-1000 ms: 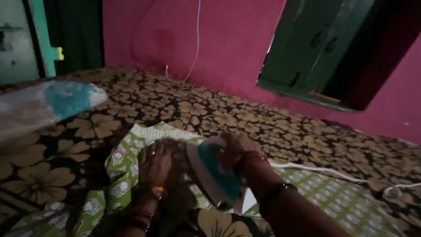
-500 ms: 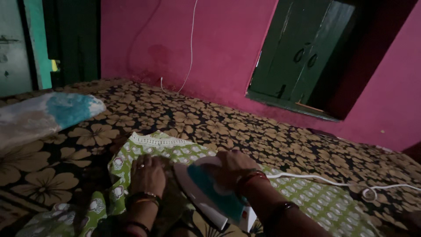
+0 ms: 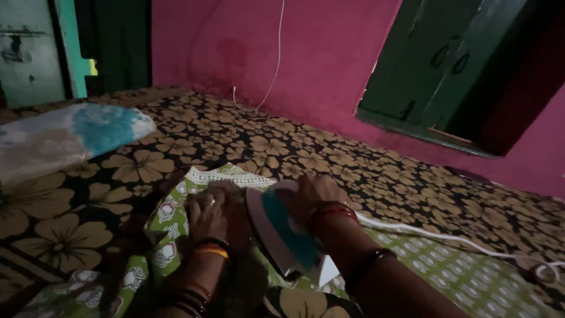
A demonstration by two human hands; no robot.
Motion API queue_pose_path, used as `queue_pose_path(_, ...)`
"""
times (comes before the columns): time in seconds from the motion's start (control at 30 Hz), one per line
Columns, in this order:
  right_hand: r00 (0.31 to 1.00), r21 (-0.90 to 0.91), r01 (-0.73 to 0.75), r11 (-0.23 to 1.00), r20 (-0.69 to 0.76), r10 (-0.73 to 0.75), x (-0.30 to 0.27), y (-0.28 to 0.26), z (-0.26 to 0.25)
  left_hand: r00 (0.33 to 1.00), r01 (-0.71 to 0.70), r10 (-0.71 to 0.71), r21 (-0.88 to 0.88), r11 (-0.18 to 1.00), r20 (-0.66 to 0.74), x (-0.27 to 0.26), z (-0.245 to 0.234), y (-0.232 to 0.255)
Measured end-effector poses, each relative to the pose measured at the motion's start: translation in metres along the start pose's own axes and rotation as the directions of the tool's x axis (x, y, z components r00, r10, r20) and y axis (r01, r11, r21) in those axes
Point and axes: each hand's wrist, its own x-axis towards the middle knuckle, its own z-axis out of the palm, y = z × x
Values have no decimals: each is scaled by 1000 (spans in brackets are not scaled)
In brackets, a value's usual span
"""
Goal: The person irons a green patterned garment on a floral-patterned bed using a handheld electric iron. They repeatedly smooth the fabric with the iron while holding it flat with the other hand, then fold the garment in half and continue ironing the folded section.
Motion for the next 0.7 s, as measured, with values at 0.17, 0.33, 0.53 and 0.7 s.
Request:
queue_pose_path(0.17,998,-31,34,999,-52,-36,38,-8,18,991,-44,27,-131,990,-128,-7,-54,-10)
queue_pose_path(0.33,999,3,29,1000,-19,-29,51,-12,19,962,72,6,-277,958,271,-6,-161,-12)
queue_pose_path(0.53,986,-1,166,986,5,-166,28,0,9,980,-4,-63,-334,943,-188,-10,-126,-19)
queue_pose_path(0.7,978,92,145,985,141,-157,-8,8,-10,959,55,-235,-706,706,-160,9,-63,-10)
